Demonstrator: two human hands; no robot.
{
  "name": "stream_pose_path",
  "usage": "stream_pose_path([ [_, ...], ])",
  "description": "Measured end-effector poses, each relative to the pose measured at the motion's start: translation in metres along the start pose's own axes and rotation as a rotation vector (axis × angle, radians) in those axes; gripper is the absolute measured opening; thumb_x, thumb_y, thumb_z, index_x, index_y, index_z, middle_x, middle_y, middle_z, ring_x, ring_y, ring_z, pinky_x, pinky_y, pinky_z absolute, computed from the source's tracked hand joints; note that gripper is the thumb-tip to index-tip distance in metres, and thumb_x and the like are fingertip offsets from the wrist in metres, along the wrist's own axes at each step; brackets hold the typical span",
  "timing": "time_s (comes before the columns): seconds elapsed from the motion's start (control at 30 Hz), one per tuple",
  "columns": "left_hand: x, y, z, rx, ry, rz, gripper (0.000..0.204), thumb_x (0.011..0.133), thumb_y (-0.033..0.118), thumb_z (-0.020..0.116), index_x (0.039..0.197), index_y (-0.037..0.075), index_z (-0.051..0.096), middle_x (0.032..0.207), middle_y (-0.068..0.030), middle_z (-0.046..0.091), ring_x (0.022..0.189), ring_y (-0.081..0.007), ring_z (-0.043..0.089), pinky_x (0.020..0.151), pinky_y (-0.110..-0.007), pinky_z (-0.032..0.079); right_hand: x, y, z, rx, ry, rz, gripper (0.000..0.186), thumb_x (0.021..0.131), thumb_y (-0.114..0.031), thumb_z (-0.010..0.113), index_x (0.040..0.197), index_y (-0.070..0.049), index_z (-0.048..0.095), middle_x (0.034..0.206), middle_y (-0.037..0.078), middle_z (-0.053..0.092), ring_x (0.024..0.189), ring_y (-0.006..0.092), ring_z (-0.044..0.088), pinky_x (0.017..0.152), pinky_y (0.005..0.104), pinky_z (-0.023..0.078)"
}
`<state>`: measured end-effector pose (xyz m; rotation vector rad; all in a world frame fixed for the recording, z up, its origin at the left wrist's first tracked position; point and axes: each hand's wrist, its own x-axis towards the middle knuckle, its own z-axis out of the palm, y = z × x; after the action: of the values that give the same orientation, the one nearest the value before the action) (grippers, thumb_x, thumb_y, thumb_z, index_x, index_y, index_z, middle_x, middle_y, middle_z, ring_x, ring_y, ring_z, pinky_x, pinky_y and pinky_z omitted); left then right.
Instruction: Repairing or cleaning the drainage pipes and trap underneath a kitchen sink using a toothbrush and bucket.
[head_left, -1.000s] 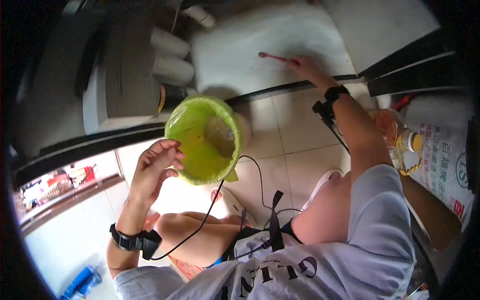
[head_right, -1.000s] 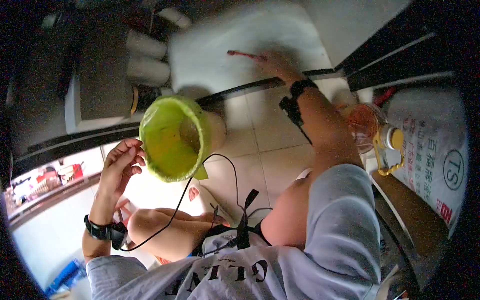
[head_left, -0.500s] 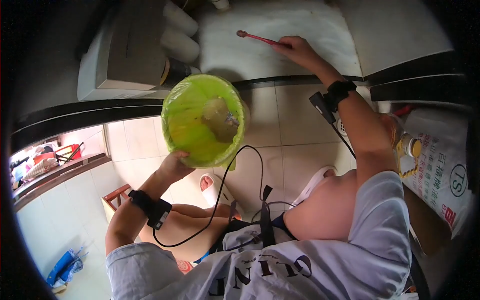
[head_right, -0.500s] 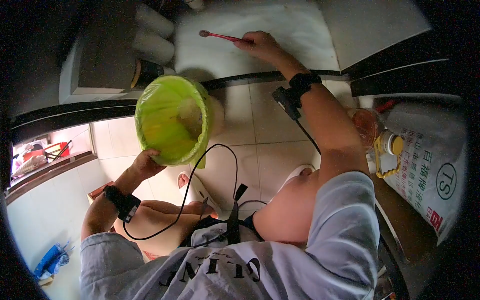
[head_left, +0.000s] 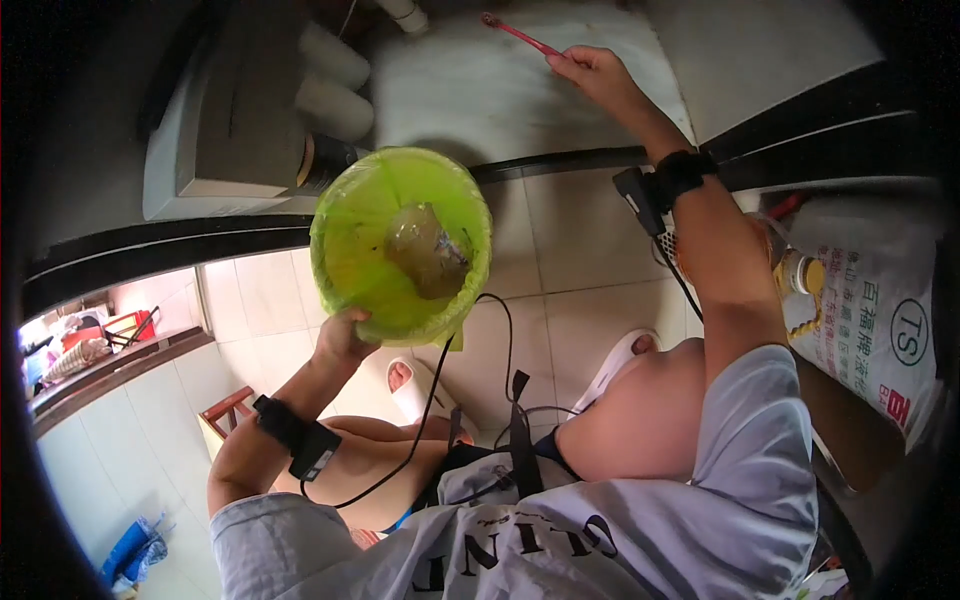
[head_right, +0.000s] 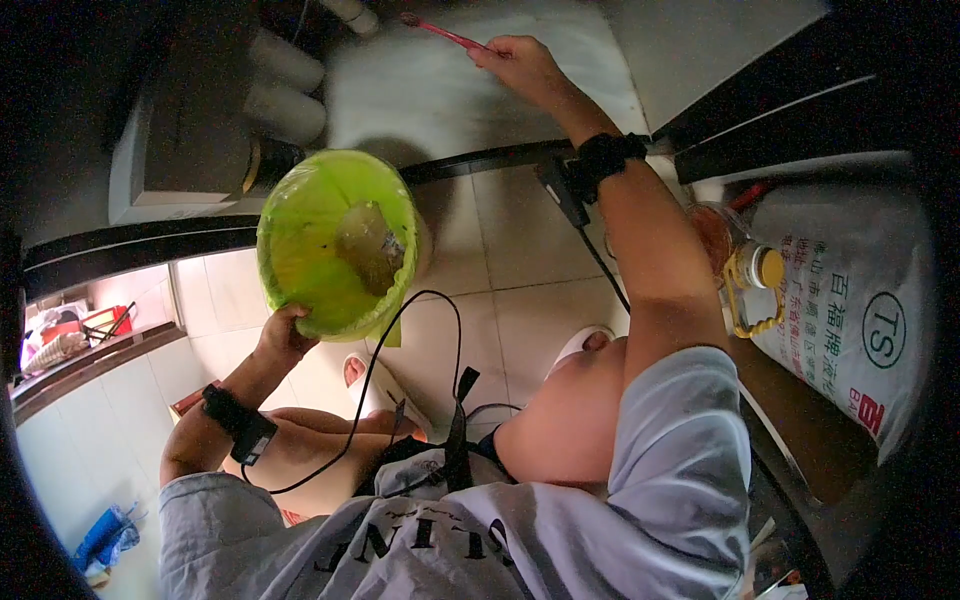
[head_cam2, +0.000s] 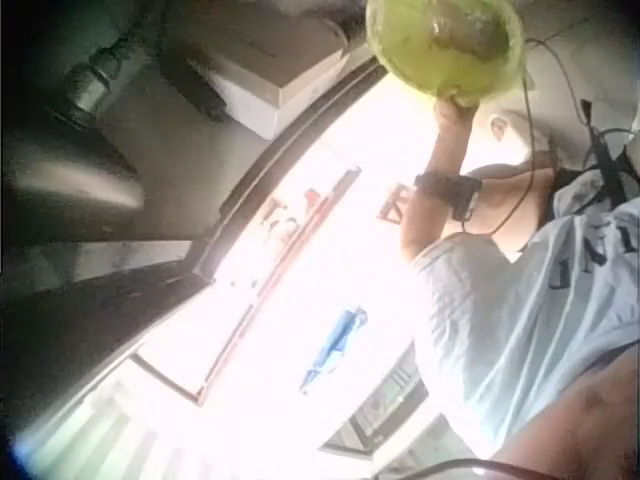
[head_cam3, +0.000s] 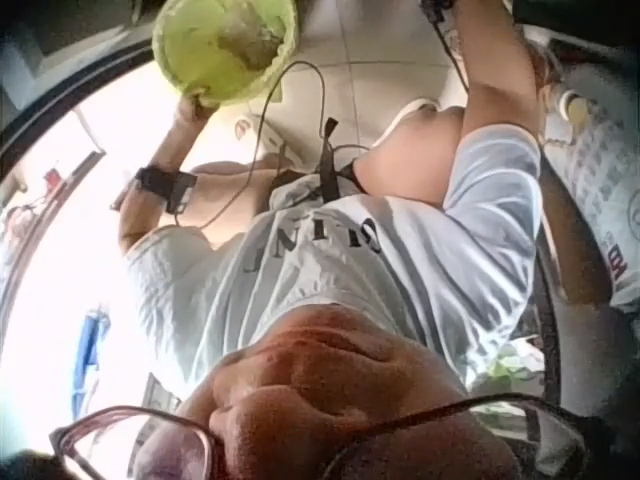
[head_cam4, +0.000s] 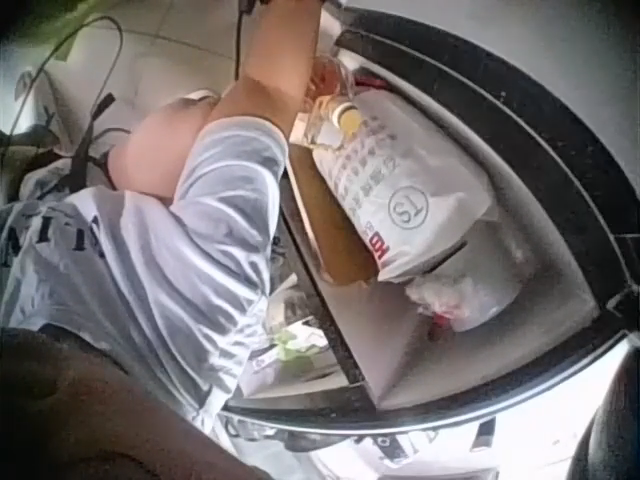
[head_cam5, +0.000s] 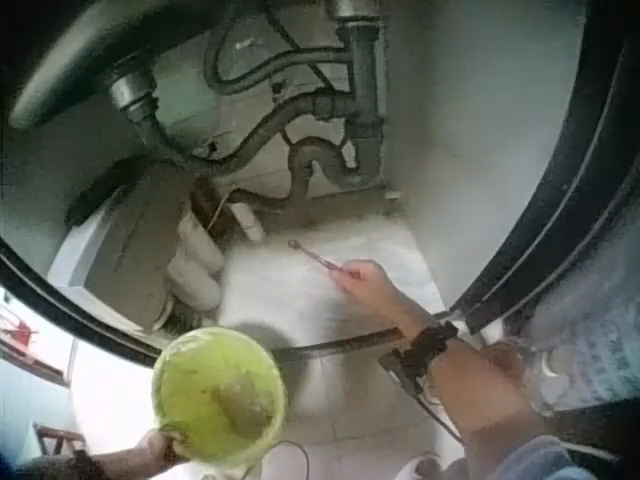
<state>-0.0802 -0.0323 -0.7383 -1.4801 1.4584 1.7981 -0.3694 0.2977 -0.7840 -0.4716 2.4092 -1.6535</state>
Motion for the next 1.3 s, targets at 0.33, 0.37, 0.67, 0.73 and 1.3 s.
stream_pose_path([
  [0.33, -0.071, 0.06, 0.055, 0.101, -0.184, 0.0, 0.047, 0.067, 0.01, 0.051, 0.112, 0.001, 0.041, 0.105, -0.0115, 0.051, 0.093, -0.0203, 0.053, 0.078, -0.033, 0.047, 0.003, -0.042, -0.045, 0.001, 0.174, 0.006, 0.031, 0.075, -0.038, 0.06, 0.078, -0.008, 0.061, 0.059, -0.006, 0.046, 0.051, 0.0021, 0.035, 0.045, 0.0178, 0.027],
  [0.37, -0.074, 0.069, 0.067, 0.102, -0.192, 0.011, 0.047, 0.067, 0.01, 0.051, 0.112, 0.001, 0.041, 0.105, -0.0115, 0.051, 0.093, -0.0203, 0.053, 0.078, -0.033, 0.047, 0.0, -0.052, -0.053, -0.004, 0.182, -0.003, 0.031, 0.075, -0.038, 0.06, 0.078, -0.008, 0.061, 0.059, -0.006, 0.046, 0.051, 0.0021, 0.035, 0.045, 0.0178, 0.027],
  [0.67, -0.043, 0.112, 0.175, 0.199, -0.238, 0.157, 0.031, 0.069, 0.012, 0.053, 0.099, 0.006, 0.046, 0.087, -0.0067, 0.055, 0.07, -0.019, 0.057, 0.054, -0.028, 0.048, -0.037, -0.118, -0.114, -0.075, 0.262, -0.109, 0.029, 0.074, -0.036, 0.061, 0.078, -0.007, 0.063, 0.057, -0.005, 0.047, 0.048, 0.0012, 0.036, 0.043, 0.0171, 0.025],
  [0.73, -0.03, 0.122, 0.204, 0.139, -0.247, 0.167, 0.031, 0.069, 0.01, 0.052, 0.099, 0.005, 0.046, 0.087, -0.0076, 0.055, 0.07, -0.0201, 0.058, 0.055, -0.03, 0.049, -0.041, -0.119, -0.124, -0.094, 0.288, -0.103, 0.031, 0.073, -0.033, 0.062, 0.08, -0.002, 0.064, 0.059, 0.002, 0.055, 0.053, 0.0093, 0.05, 0.051, 0.024, 0.039],
  [1.3, -0.001, 0.142, 0.245, 0.138, -0.288, 0.192, 0.024, 0.069, 0.012, 0.053, 0.092, 0.006, 0.048, 0.077, -0.0075, 0.055, 0.063, -0.0198, 0.056, 0.052, -0.031, 0.048, -0.046, -0.131, -0.096, 0.049, -0.233, -0.121, 0.015, 0.079, -0.016, 0.056, 0.085, -0.002, 0.057, 0.065, -0.002, 0.053, 0.057, 0.0034, 0.044, 0.049, 0.019, 0.035],
])
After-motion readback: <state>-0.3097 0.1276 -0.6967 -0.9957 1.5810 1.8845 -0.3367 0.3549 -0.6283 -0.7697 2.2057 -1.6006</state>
